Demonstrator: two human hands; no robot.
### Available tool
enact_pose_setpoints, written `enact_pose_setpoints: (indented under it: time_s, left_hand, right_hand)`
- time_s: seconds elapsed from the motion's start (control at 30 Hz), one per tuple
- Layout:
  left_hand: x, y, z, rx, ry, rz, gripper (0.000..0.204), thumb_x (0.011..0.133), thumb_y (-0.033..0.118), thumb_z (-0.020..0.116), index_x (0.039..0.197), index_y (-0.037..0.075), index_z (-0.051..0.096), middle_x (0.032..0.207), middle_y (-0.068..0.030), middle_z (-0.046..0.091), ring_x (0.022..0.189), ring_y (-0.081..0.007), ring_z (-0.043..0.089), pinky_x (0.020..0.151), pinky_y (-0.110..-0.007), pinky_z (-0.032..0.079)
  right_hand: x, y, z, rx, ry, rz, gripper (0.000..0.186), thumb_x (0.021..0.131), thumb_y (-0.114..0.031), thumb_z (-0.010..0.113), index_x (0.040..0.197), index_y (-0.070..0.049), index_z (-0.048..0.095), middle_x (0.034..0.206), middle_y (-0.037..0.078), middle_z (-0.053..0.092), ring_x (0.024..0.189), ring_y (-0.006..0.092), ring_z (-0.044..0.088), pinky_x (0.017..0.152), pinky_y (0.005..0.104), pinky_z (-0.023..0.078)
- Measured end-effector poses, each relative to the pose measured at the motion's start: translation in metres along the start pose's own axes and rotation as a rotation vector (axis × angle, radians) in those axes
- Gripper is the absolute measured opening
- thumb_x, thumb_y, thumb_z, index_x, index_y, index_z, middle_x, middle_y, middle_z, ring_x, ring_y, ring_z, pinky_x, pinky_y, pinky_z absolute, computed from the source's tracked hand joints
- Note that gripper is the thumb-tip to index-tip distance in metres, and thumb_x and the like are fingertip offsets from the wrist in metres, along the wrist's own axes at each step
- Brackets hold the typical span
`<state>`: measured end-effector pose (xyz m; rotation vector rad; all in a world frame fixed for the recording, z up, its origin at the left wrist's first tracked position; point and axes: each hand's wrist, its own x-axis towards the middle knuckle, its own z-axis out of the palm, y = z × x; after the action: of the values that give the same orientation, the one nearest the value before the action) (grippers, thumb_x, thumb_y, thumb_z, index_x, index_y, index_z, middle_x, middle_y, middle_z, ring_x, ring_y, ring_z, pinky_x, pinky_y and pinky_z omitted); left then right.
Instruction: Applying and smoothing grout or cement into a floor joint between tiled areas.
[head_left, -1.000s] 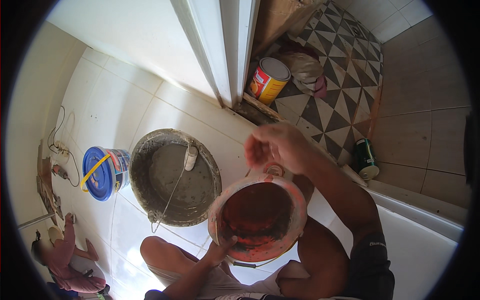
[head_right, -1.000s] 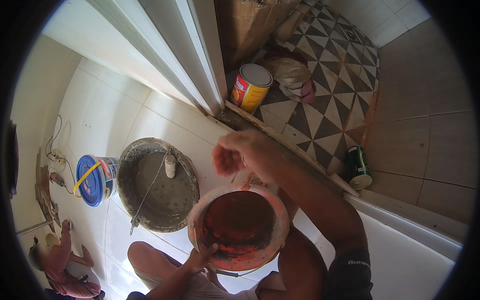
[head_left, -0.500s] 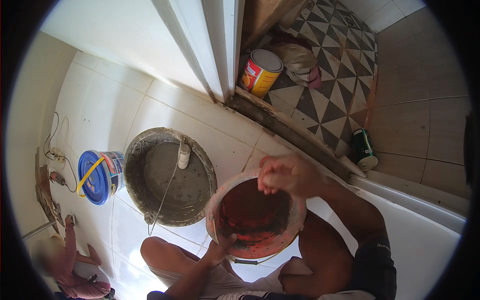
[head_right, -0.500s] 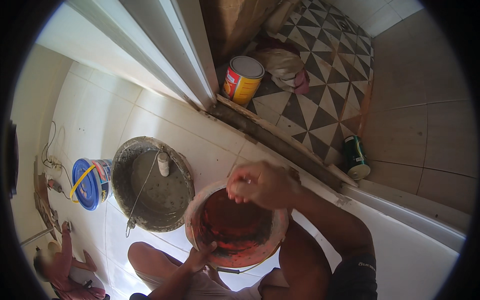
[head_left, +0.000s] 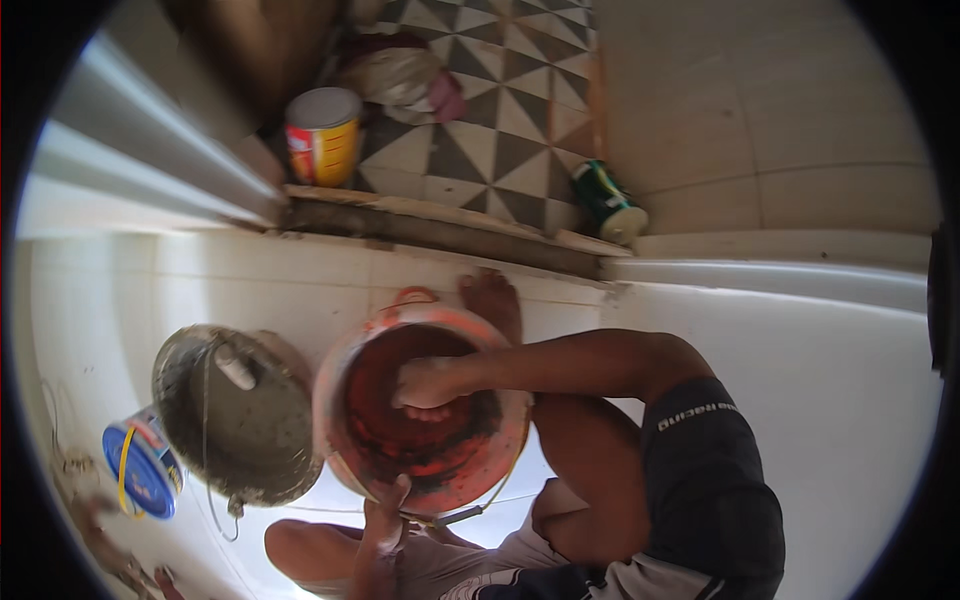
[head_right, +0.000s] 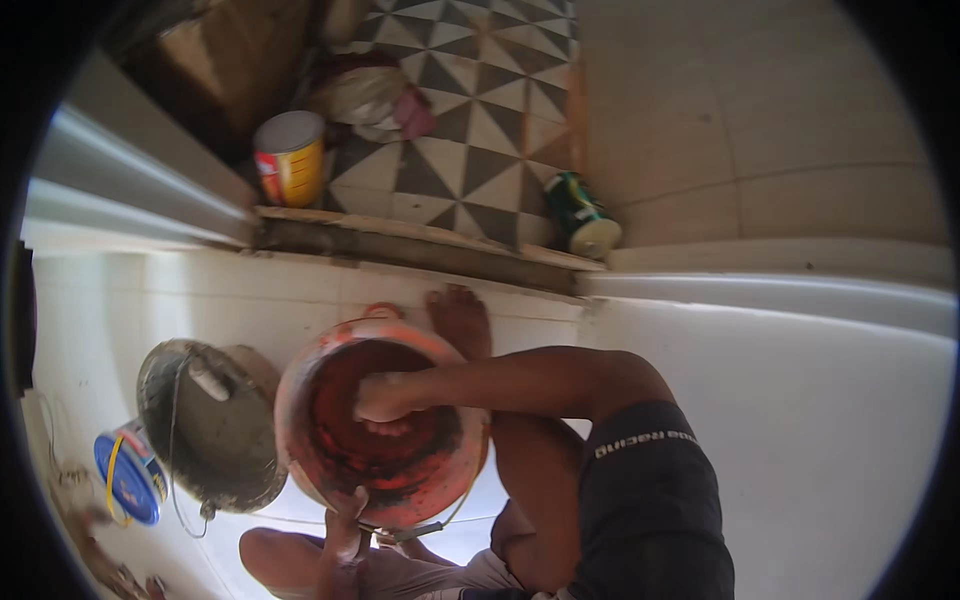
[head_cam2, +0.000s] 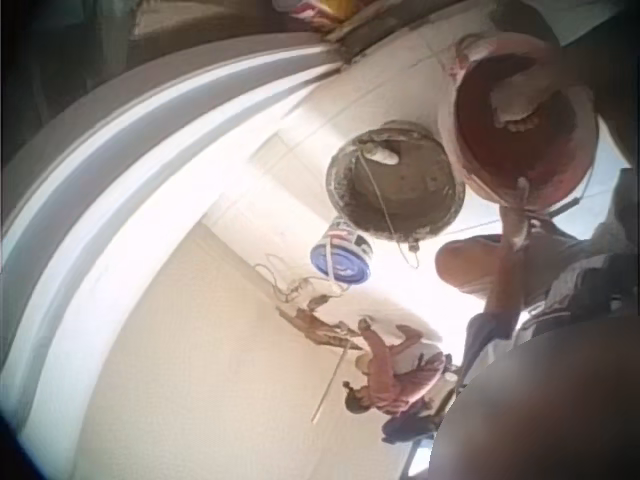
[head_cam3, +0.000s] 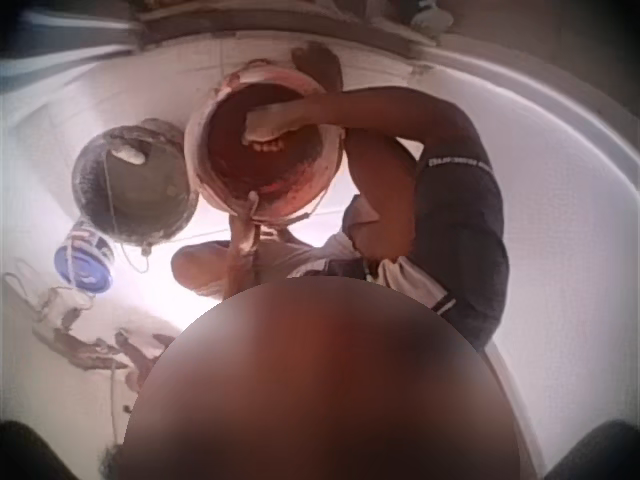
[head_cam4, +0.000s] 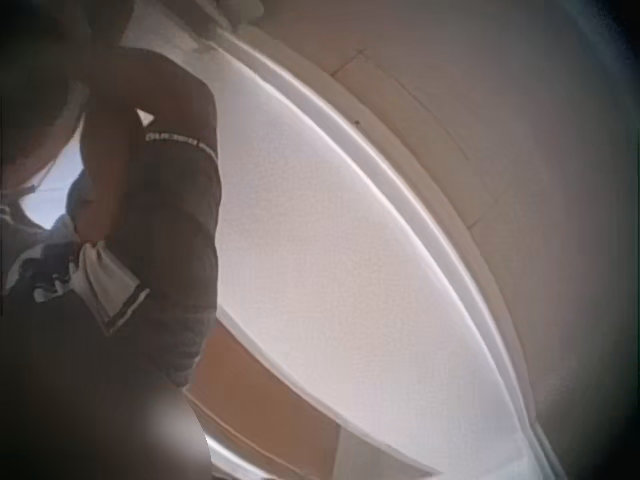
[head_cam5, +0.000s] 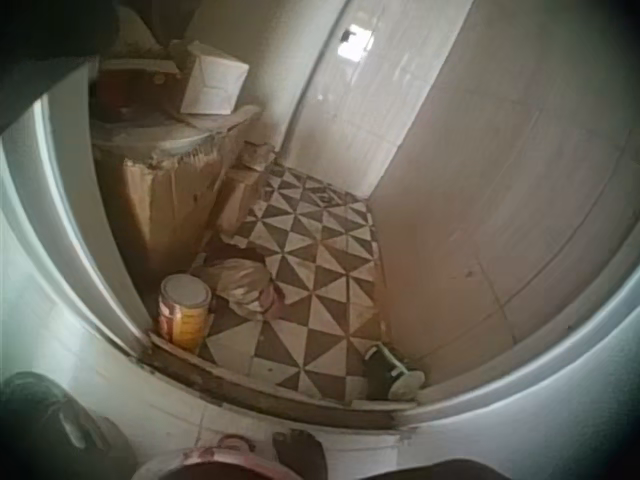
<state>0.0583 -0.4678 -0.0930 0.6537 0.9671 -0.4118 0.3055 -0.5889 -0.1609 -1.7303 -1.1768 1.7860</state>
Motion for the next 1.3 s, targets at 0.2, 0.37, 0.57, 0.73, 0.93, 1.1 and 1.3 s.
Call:
enact_pose_setpoints:
  time_s: [0.2, 0.37, 0.57, 0.73, 0.93, 1.1, 1.3]
  left_hand:
    - [0.002, 0.001, 0.003, -0.005, 0.076, 0.013, 0.060, 0.095, 0.013, 0.071, 0.148, 0.004, 0.044, 0.131, -0.0087, 0.062, 0.109, -0.0216, 0.065, 0.090, -0.039, 0.057]
    - [-0.001, 0.003, 0.005, -0.039, 0.048, 0.037, 0.057, 0.094, 0.013, 0.071, 0.145, 0.003, 0.047, 0.129, -0.0076, 0.062, 0.110, -0.0207, 0.065, 0.092, -0.039, 0.056]
    - [0.004, 0.002, 0.010, -0.050, 0.083, 0.035, 0.052, 0.093, 0.015, 0.071, 0.140, 0.004, 0.051, 0.116, -0.0068, 0.066, 0.091, -0.0177, 0.069, 0.070, -0.033, 0.059]
    - [0.001, 0.008, 0.013, -0.007, 0.059, -0.013, 0.048, 0.094, 0.016, 0.070, 0.136, 0.005, 0.053, 0.110, -0.0046, 0.067, 0.073, -0.0146, 0.068, 0.053, -0.027, 0.056]
    - [-0.001, 0.011, 0.021, 0.128, 0.036, 0.002, 0.036, 0.095, 0.015, 0.069, 0.128, 0.005, 0.059, 0.109, -0.0035, 0.067, 0.079, -0.0142, 0.068, 0.061, -0.028, 0.054]
    - [-0.005, 0.009, 0.047, 0.058, 0.041, -0.031, 0.027, 0.099, 0.010, 0.065, 0.125, 0.003, 0.061, 0.110, -0.0044, 0.065, 0.102, -0.0143, 0.062, 0.092, -0.035, 0.051]
    - [-0.014, 0.011, 0.077, -0.066, -0.001, 0.065, 0.032, 0.098, 0.007, 0.065, 0.129, 0.001, 0.059, 0.116, -0.0045, 0.064, 0.101, -0.0138, 0.061, 0.091, -0.032, 0.052]
  right_hand:
    - [-0.076, -0.051, -0.068, 1.200, 0.013, -0.061, 0.039, 0.102, -0.029, 0.055, 0.078, -0.001, 0.067, 0.071, 0.009, 0.065, 0.058, 0.0177, 0.064, 0.052, 0.0324, 0.052]
    - [-0.146, -0.017, -0.125, 1.237, 0.315, -0.166, 0.042, 0.101, -0.030, 0.058, 0.075, 0.001, 0.066, 0.070, 0.012, 0.063, 0.059, 0.0216, 0.064, 0.051, 0.0350, 0.051]
    - [-0.231, 0.092, -0.093, 0.825, 0.792, 0.414, 0.037, 0.101, -0.033, 0.060, 0.094, 0.002, 0.071, 0.086, 0.018, 0.073, 0.076, 0.0293, 0.073, 0.069, 0.0414, 0.059]
    - [-0.250, 0.110, -0.051, -0.125, 1.059, 0.817, 0.029, 0.100, -0.030, 0.059, 0.109, -0.006, 0.073, 0.104, 0.016, 0.074, 0.104, 0.0323, 0.071, 0.093, 0.0438, 0.054]
    - [-0.232, 0.017, -0.065, 0.255, 0.847, 0.429, 0.026, 0.097, -0.025, 0.067, 0.109, -0.003, 0.072, 0.099, 0.010, 0.075, 0.094, 0.0144, 0.070, 0.085, 0.0316, 0.054]
    - [-0.123, -0.025, -0.035, 0.118, 0.358, 0.179, 0.040, 0.102, -0.039, 0.057, 0.113, -0.003, 0.071, 0.108, 0.019, 0.073, 0.106, 0.0332, 0.070, 0.094, 0.0437, 0.053]
    - [-0.054, 0.007, -0.017, -0.167, 0.176, 0.318, 0.045, 0.102, -0.038, 0.055, 0.105, 0.005, 0.069, 0.100, 0.022, 0.073, 0.098, 0.0342, 0.072, 0.090, 0.0470, 0.056]
